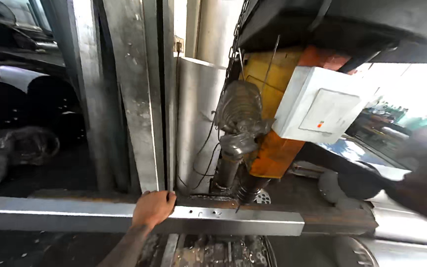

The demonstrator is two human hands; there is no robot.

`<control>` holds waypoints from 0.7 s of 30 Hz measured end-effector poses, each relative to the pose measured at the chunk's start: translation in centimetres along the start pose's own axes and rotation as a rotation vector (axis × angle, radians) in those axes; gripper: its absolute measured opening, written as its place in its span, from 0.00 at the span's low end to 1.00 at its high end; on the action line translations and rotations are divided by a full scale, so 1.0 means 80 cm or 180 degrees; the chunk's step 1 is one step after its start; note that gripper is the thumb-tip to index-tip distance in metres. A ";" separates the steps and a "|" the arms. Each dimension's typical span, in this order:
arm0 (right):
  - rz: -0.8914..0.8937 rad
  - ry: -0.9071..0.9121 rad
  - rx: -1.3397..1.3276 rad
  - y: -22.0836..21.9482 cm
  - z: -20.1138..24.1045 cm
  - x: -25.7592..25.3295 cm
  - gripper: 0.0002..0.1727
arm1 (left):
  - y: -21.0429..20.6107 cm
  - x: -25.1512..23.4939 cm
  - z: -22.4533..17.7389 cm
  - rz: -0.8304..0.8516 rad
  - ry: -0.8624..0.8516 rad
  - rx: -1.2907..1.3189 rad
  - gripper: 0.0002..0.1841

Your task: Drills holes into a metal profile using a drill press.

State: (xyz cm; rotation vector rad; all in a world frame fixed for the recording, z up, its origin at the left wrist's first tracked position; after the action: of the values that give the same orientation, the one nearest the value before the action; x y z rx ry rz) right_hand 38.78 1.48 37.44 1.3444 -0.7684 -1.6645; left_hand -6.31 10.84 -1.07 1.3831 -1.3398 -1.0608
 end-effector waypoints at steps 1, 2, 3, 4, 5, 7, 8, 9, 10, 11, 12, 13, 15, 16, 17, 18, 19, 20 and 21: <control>0.0164 -0.0205 0.0370 -0.033 -0.013 0.011 0.20 | 0.000 0.001 0.000 -0.0015 0.0005 -0.0007 0.34; 0.0280 -0.0301 0.0484 -0.064 -0.017 0.022 0.21 | 0.000 0.001 -0.001 -0.0053 -0.0005 -0.0008 0.33; 0.0430 -0.0408 0.0540 -0.096 -0.023 0.030 0.24 | 0.000 0.001 -0.002 -0.0099 -0.0036 -0.0014 0.33; 0.0632 -0.0584 0.0504 -0.125 -0.030 0.038 0.28 | 0.001 0.001 -0.003 -0.0113 -0.0077 -0.0019 0.33; 0.0768 -0.0758 0.0430 -0.146 -0.034 0.045 0.30 | 0.002 0.000 -0.004 -0.0129 -0.0108 -0.0042 0.33; 0.0846 -0.1012 0.0445 -0.172 -0.038 0.055 0.32 | 0.003 0.001 -0.005 -0.0141 -0.0146 -0.0106 0.32; 0.0889 -0.1096 0.0502 -0.180 -0.040 0.059 0.34 | 0.002 0.001 -0.005 -0.0150 -0.0160 -0.0130 0.32; 0.0945 -0.1161 0.0533 -0.186 -0.041 0.060 0.35 | 0.003 0.000 -0.004 -0.0163 -0.0174 -0.0160 0.32; 0.1009 -0.1215 0.0533 -0.189 -0.041 0.060 0.36 | 0.003 0.000 -0.004 -0.0191 -0.0194 -0.0188 0.33; 0.1022 -0.1234 0.0505 -0.190 -0.042 0.060 0.36 | 0.002 -0.001 -0.003 -0.0226 -0.0215 -0.0191 0.33; 0.0995 -0.1222 0.0465 -0.189 -0.041 0.059 0.37 | 0.001 -0.002 -0.002 -0.0263 -0.0236 -0.0189 0.34; 0.0961 -0.1211 0.0410 -0.188 -0.041 0.059 0.37 | 0.000 -0.003 -0.001 -0.0326 -0.0266 -0.0193 0.35; 0.0915 -0.1203 0.0254 -0.186 -0.043 0.060 0.37 | -0.001 -0.003 0.000 -0.0433 -0.0312 -0.0237 0.36; 0.0920 -0.1223 0.0147 -0.188 -0.045 0.061 0.35 | -0.002 -0.003 0.000 -0.0478 -0.0325 -0.0248 0.36; 0.0911 -0.1249 0.0000 -0.192 -0.048 0.061 0.33 | -0.002 -0.004 0.001 -0.0487 -0.0318 -0.0243 0.36; 0.0833 -0.1258 -0.0172 -0.198 -0.051 0.061 0.29 | -0.002 -0.004 0.002 -0.0501 -0.0305 -0.0227 0.37; 0.0673 -0.1247 -0.0389 -0.208 -0.053 0.063 0.26 | -0.002 -0.005 0.002 -0.0507 -0.0290 -0.0195 0.37; 0.0436 -0.1226 -0.0662 -0.223 -0.054 0.067 0.22 | -0.003 -0.005 0.003 -0.0539 -0.0292 -0.0169 0.38; 0.0177 -0.1186 -0.0938 -0.242 -0.058 0.070 0.20 | -0.004 -0.004 0.003 -0.0594 -0.0306 -0.0143 0.39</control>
State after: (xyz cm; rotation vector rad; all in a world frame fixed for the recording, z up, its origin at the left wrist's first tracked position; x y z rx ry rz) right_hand 38.42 5.59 17.13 0.8135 -0.7257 -1.9236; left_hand -6.47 11.13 -1.42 1.4609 -1.2654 -1.2883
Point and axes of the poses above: each hand's wrist, its own x-axis away from the middle knuckle, its own y-axis out of the back of the hand, z = x × y, the point moved 8 cm from there along -x, towards the middle knuckle, and after that the axes turned 13 degrees about -y, right-handed, at the moved point
